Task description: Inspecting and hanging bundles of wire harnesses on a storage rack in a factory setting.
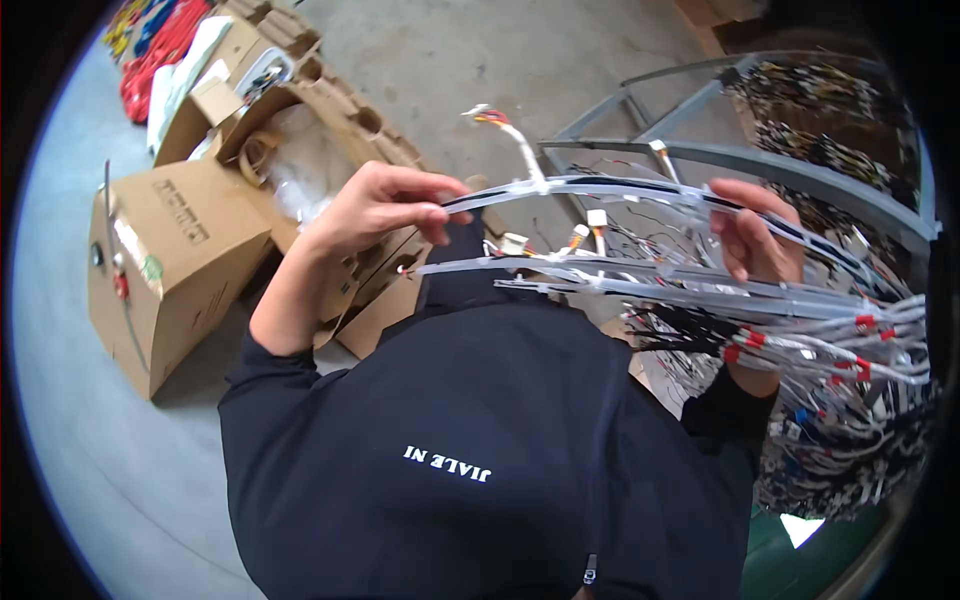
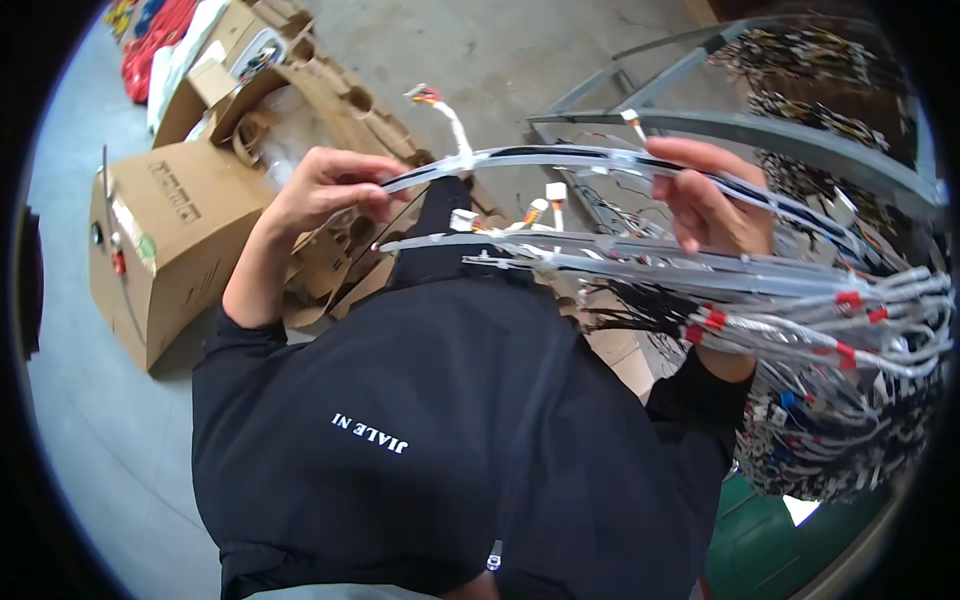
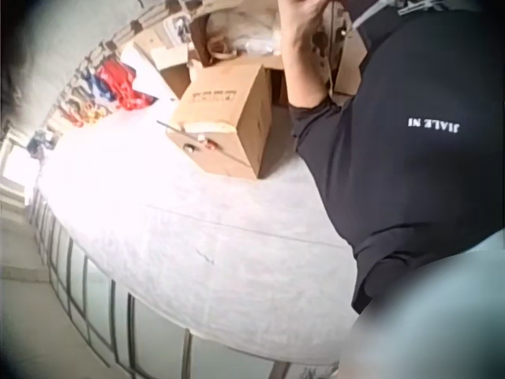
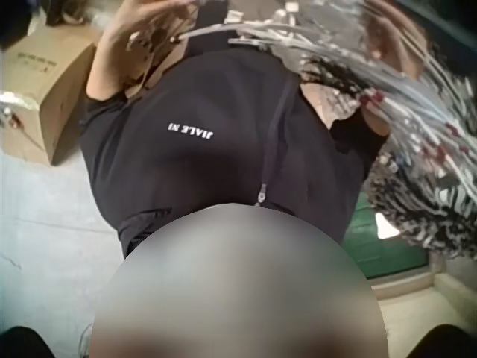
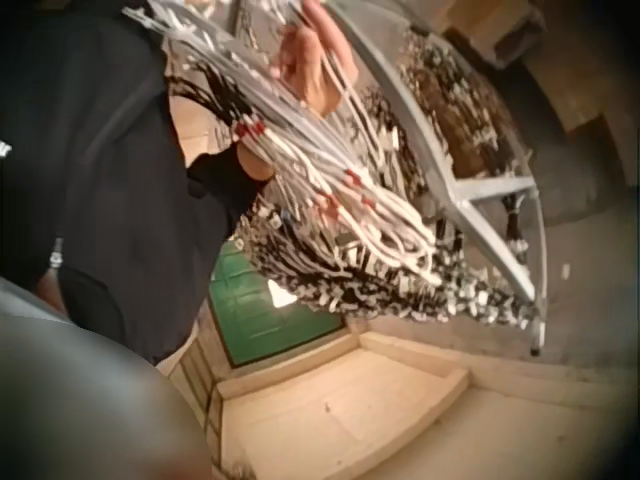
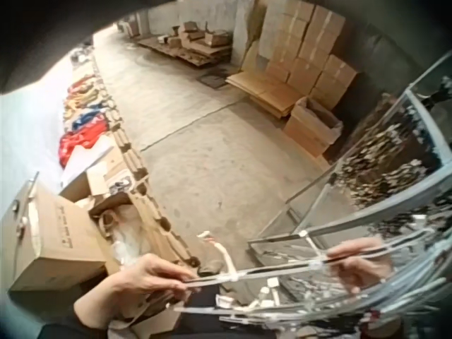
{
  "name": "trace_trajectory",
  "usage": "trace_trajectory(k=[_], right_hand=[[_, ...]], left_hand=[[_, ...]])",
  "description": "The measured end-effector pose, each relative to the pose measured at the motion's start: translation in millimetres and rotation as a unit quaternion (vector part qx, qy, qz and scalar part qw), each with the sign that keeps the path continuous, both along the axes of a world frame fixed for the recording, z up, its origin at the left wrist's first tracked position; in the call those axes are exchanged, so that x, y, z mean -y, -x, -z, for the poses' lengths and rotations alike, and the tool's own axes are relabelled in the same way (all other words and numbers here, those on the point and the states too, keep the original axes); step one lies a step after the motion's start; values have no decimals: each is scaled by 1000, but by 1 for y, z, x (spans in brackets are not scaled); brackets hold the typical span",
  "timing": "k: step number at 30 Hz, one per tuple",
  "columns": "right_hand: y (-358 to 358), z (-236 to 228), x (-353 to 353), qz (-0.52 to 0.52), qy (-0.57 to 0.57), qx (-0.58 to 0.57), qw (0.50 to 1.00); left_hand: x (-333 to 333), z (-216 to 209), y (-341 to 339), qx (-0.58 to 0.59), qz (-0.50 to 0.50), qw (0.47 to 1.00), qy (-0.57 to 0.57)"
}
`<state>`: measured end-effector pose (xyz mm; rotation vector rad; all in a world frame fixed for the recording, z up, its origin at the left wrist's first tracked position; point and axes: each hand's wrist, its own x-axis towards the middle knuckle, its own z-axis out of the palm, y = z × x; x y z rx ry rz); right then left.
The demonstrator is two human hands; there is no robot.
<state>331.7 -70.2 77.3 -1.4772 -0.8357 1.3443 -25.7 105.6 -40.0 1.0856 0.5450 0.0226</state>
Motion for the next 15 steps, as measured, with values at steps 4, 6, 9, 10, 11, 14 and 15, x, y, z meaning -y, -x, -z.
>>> trace_trajectory(k=[4, 6, 9, 10, 11, 14, 15], right_hand=[[-6, 5, 0, -10, 3, -29, 1000], [-3, 8, 0, 15, 15, -29, 999], [-3, 11, 0, 65, 37, -10, 997], [-4, 12, 0, 87, 47, 4, 995], [-3, 14, -1, 90, 41, -3, 995], [1, 7, 0, 115, 44, -7, 992], [1, 8, 1, 123, 48, -9, 991]], left_hand=[[15, 4, 2, 23, -49, 986, -159], [23, -1, 0, 20, -63, 928, -366], [34, 11, -8, 62, -117, 822, -554], [35, 11, -8, 60, -116, 823, -553], [38, 9, -7, 55, -124, 815, -563], [38, 8, -10, 69, -129, 789, -596], [39, 10, -10, 59, -136, 770, -620]])
